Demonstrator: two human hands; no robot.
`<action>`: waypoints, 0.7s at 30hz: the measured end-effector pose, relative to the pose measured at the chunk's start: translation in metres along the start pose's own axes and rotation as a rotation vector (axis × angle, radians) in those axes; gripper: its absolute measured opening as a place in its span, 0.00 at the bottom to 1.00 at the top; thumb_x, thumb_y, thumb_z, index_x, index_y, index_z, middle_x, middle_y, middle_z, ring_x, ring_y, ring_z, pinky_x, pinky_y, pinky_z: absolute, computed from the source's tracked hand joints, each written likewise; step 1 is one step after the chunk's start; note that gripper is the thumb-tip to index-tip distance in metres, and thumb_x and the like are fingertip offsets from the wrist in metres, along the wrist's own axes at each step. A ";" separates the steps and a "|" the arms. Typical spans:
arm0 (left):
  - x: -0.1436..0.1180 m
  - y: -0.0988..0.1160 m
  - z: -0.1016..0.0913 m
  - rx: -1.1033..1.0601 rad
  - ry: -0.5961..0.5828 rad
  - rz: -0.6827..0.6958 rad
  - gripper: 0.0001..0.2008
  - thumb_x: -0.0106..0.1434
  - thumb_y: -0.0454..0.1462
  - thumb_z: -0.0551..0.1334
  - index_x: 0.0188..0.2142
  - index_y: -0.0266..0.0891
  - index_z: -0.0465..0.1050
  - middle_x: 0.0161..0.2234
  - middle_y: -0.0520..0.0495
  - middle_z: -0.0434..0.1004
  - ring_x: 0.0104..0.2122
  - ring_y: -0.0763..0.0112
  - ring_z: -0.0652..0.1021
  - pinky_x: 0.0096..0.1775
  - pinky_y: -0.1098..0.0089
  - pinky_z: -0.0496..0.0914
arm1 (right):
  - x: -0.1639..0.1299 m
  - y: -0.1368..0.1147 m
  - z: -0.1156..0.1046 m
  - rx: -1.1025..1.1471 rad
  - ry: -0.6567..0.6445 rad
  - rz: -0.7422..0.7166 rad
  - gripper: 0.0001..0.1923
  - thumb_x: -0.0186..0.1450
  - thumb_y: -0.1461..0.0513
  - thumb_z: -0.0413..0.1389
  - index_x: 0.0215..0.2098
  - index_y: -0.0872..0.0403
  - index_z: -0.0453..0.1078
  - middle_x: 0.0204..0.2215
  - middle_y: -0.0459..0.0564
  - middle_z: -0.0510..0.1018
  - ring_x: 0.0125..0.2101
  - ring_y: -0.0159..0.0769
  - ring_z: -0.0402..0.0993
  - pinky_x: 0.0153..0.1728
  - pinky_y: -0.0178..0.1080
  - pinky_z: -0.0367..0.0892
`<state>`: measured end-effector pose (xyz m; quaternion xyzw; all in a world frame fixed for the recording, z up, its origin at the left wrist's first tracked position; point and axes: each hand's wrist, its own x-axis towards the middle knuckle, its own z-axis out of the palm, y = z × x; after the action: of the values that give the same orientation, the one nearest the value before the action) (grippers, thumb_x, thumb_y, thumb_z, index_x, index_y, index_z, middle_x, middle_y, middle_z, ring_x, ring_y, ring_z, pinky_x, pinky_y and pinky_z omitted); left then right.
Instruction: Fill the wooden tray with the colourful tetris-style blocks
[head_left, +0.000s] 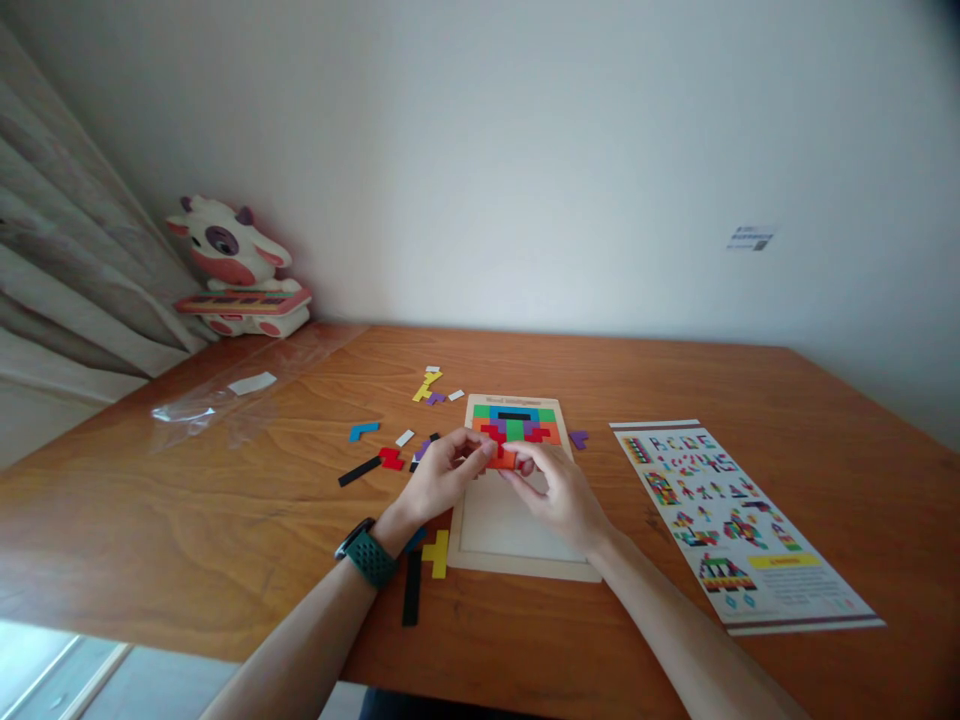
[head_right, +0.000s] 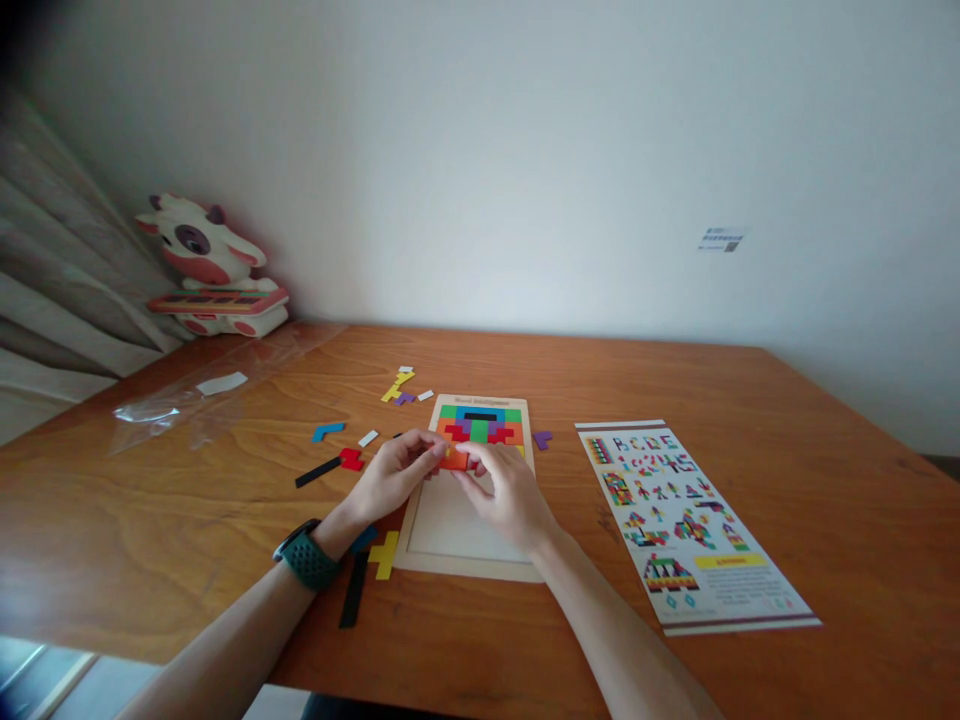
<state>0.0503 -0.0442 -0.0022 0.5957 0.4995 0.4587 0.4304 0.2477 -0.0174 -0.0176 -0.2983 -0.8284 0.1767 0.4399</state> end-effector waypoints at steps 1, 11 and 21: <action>0.001 -0.001 -0.001 0.013 0.033 0.012 0.21 0.65 0.54 0.60 0.40 0.37 0.73 0.32 0.48 0.76 0.29 0.72 0.74 0.32 0.72 0.69 | 0.000 0.000 0.000 -0.007 0.004 0.002 0.13 0.68 0.61 0.58 0.51 0.47 0.71 0.34 0.48 0.80 0.32 0.38 0.77 0.39 0.44 0.75; 0.053 -0.011 -0.066 0.779 0.326 -0.033 0.14 0.64 0.36 0.58 0.47 0.36 0.74 0.47 0.40 0.80 0.43 0.60 0.79 0.46 0.63 0.72 | 0.001 0.008 -0.002 -0.077 0.091 0.073 0.11 0.69 0.61 0.56 0.51 0.48 0.69 0.33 0.48 0.79 0.30 0.38 0.76 0.38 0.46 0.73; 0.059 -0.020 -0.082 1.212 0.021 -0.004 0.24 0.61 0.24 0.52 0.52 0.38 0.75 0.49 0.40 0.80 0.51 0.61 0.77 0.56 0.65 0.66 | 0.001 0.018 -0.008 -0.108 0.157 0.142 0.13 0.69 0.60 0.56 0.52 0.47 0.69 0.36 0.50 0.79 0.33 0.39 0.76 0.39 0.46 0.72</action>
<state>-0.0293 0.0210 0.0022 0.7295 0.6769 0.0977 0.0105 0.2601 -0.0030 -0.0221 -0.3926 -0.7765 0.1384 0.4730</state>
